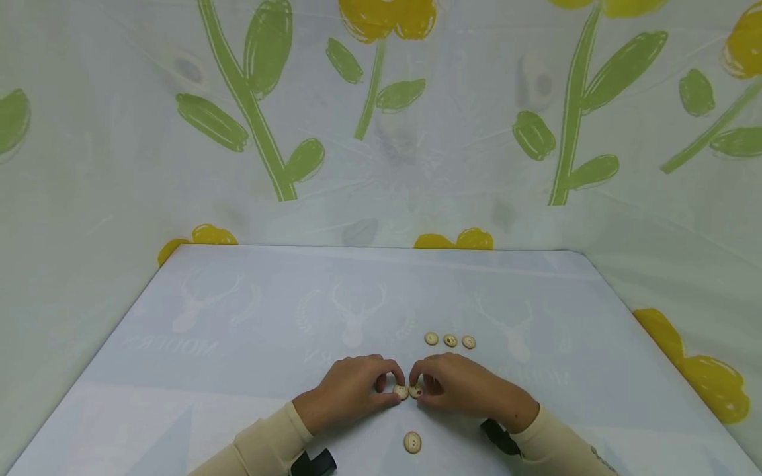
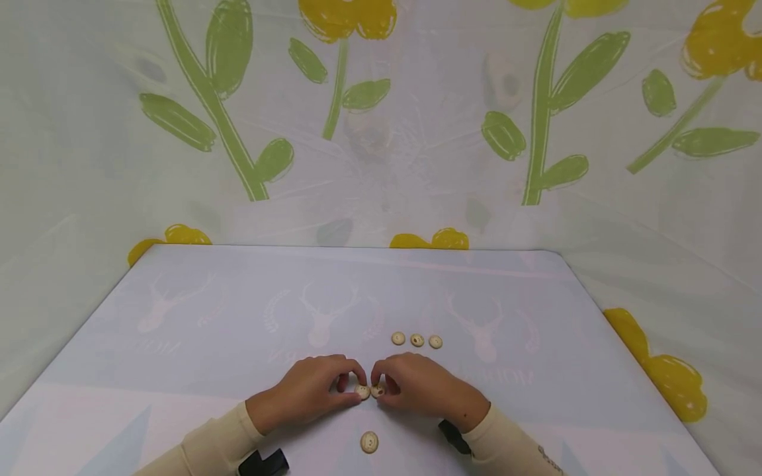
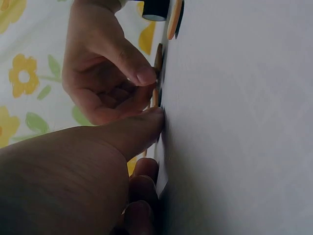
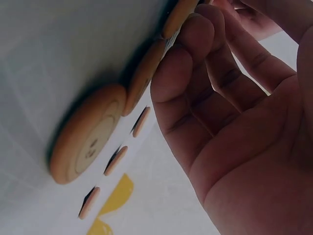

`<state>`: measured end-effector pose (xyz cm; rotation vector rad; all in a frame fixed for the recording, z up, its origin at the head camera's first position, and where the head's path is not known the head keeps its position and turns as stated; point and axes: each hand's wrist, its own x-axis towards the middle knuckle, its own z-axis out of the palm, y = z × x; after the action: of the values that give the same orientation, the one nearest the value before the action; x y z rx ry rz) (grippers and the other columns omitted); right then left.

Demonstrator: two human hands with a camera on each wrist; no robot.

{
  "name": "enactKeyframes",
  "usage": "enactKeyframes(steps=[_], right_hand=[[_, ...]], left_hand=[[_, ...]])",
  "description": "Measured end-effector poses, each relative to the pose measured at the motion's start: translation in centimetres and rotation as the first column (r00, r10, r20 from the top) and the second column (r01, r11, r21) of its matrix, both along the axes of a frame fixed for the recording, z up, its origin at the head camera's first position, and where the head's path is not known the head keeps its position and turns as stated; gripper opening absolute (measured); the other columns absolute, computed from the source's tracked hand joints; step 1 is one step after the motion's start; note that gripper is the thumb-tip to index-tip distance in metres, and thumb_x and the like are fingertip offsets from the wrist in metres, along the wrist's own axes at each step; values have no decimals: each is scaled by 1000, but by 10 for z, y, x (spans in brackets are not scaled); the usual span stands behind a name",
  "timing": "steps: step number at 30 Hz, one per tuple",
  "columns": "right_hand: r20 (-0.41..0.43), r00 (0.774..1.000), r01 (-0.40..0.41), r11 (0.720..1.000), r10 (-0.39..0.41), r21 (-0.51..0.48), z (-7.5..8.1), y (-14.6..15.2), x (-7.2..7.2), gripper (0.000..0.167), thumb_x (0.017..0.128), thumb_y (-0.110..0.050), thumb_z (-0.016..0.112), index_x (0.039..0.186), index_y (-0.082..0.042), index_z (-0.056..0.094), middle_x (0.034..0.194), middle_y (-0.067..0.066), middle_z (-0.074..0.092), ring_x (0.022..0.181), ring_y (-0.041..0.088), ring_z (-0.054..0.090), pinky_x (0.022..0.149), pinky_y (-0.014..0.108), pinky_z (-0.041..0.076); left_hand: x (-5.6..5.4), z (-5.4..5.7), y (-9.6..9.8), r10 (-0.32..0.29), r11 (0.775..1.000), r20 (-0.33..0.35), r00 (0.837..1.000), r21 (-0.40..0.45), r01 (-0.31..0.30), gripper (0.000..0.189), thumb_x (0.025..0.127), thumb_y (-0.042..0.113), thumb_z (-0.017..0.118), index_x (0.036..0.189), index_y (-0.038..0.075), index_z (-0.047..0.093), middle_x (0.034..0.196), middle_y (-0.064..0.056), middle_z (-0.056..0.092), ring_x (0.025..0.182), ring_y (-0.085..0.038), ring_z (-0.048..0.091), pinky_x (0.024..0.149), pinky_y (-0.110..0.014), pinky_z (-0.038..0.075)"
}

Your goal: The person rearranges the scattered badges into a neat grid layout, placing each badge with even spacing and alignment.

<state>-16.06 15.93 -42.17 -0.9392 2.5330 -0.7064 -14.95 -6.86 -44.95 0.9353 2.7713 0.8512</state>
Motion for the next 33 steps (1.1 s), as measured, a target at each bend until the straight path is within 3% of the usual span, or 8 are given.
enactKeyframes(steps=[19, 33], right_hand=[[-30, 1000, -5, 1000, 6, 17, -4, 1, 0, 12, 89, -16, 75, 98, -19, 68, 68, -16, 52, 61, -5, 45, 57, 17, 42], [26, 1000, 16, 1000, -17, 15, -4, 1, -1, 14, 89, -16, 75, 99, -21, 67, 66, -15, 54, 60, -4, 48, 57, 18, 44]], left_hand=[[1, 0, 1, 0, 1000, 4, 1000, -2, 0, 18, 86, 35, 78, 101, 31, 70, 74, 14, 50, 61, 2, 42, 55, -20, 33], [0, -2, 2, 10, 1000, 8, 1000, -24, -10, 18, 86, 38, 78, 101, 32, 70, 73, 15, 50, 61, 2, 42, 56, -20, 33]])
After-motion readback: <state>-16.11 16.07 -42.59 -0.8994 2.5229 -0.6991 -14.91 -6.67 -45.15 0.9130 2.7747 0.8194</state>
